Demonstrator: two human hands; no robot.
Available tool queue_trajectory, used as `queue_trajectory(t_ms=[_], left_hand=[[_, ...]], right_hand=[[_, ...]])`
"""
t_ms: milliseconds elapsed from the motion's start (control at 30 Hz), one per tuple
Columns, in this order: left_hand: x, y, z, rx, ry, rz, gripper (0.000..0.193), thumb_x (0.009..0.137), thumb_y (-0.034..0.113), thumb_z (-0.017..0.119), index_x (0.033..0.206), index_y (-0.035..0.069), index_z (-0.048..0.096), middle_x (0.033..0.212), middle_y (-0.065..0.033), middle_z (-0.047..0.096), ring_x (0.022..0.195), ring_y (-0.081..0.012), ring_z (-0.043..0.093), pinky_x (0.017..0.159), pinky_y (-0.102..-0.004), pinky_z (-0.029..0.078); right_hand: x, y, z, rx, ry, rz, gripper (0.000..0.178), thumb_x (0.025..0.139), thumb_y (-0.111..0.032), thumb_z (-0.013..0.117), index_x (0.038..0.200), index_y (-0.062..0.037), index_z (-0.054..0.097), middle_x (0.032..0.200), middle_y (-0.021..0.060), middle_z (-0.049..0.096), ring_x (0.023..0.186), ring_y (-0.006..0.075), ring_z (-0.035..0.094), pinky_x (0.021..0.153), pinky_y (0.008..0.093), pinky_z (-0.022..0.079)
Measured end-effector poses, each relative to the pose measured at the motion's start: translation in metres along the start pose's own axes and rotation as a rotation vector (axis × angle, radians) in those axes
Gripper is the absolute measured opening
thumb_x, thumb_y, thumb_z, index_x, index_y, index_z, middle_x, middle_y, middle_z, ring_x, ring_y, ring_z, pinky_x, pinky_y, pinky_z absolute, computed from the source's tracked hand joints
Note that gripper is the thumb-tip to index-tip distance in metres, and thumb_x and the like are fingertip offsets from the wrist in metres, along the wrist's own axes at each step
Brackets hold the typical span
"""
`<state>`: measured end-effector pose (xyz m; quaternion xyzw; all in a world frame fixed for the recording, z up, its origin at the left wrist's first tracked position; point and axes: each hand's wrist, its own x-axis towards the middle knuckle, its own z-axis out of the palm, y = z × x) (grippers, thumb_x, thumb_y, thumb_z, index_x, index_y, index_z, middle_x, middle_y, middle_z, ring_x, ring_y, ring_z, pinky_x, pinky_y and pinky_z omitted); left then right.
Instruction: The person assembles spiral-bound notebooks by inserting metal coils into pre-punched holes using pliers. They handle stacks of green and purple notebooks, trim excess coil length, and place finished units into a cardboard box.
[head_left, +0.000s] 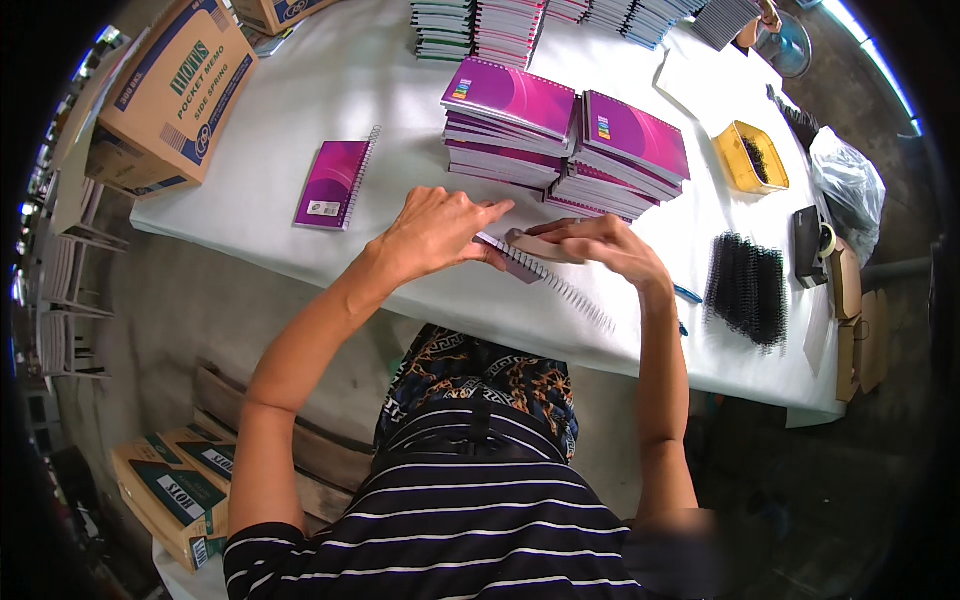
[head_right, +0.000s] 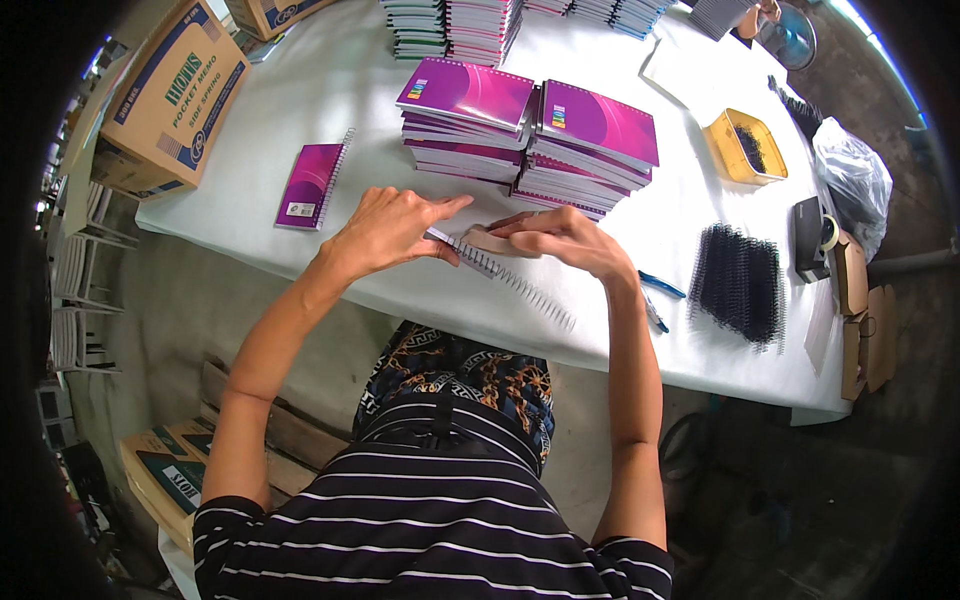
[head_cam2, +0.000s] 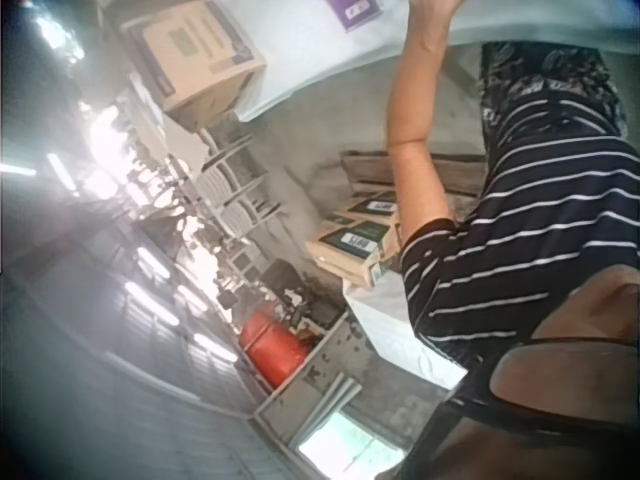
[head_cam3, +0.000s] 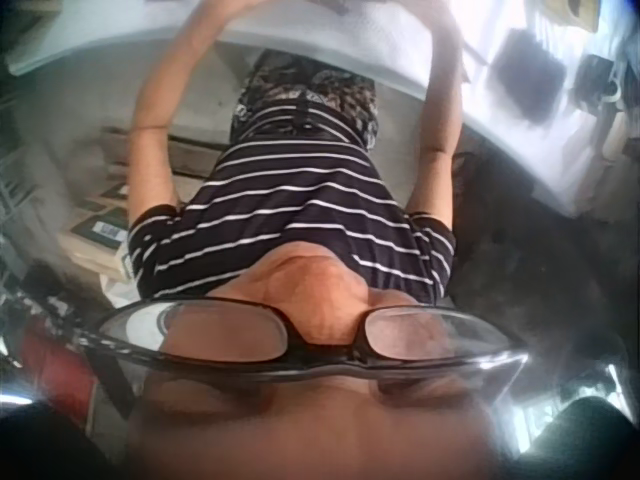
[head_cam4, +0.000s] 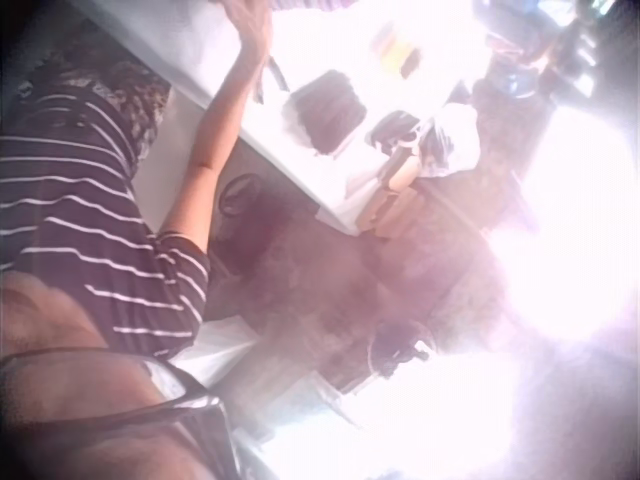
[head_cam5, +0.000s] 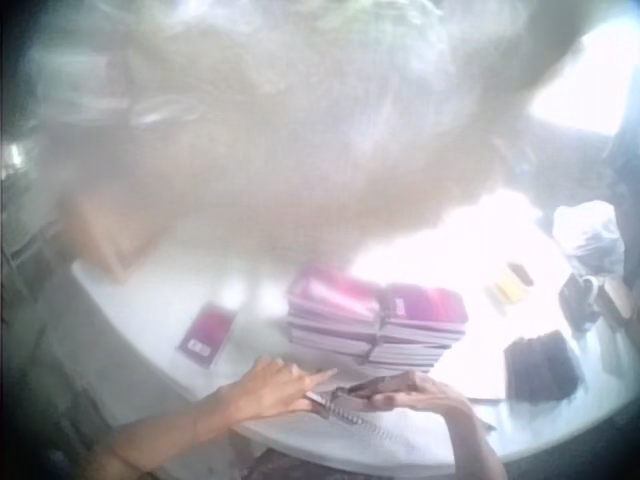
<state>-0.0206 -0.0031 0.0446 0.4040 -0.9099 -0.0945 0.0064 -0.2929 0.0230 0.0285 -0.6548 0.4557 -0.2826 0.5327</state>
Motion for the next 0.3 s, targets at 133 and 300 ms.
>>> queue_trajectory(t_ms=[133, 300], left_hand=[[0.002, -0.012, 0.017, -0.206, 0.174, 0.027, 0.079, 0.067, 0.054, 0.074, 0.134, 0.018, 0.053, 0.105, -0.0074, 0.070, 0.077, -0.0298, 0.068, 0.071, -0.0378, 0.054], [0.004, -0.025, 0.034, -0.663, 0.220, 0.028, 0.082, 0.069, 0.046, 0.077, 0.140, 0.021, 0.046, 0.124, -0.0042, 0.063, 0.108, -0.0246, 0.064, 0.092, -0.0335, 0.052]], right_hand=[[0.006, 0.011, -0.005, 0.154, 0.015, 0.024, 0.049, 0.077, -0.039, 0.067, 0.104, 0.0024, 0.070, 0.096, 0.0150, 0.069, 0.092, 0.0229, 0.059, 0.085, 0.0351, 0.044], [0.014, -0.002, 0.001, 0.067, -0.025, -0.029, 0.041, 0.081, -0.040, 0.059, 0.104, -0.0106, 0.074, 0.100, 0.0156, 0.070, 0.097, 0.0281, 0.060, 0.092, 0.0376, 0.042]])
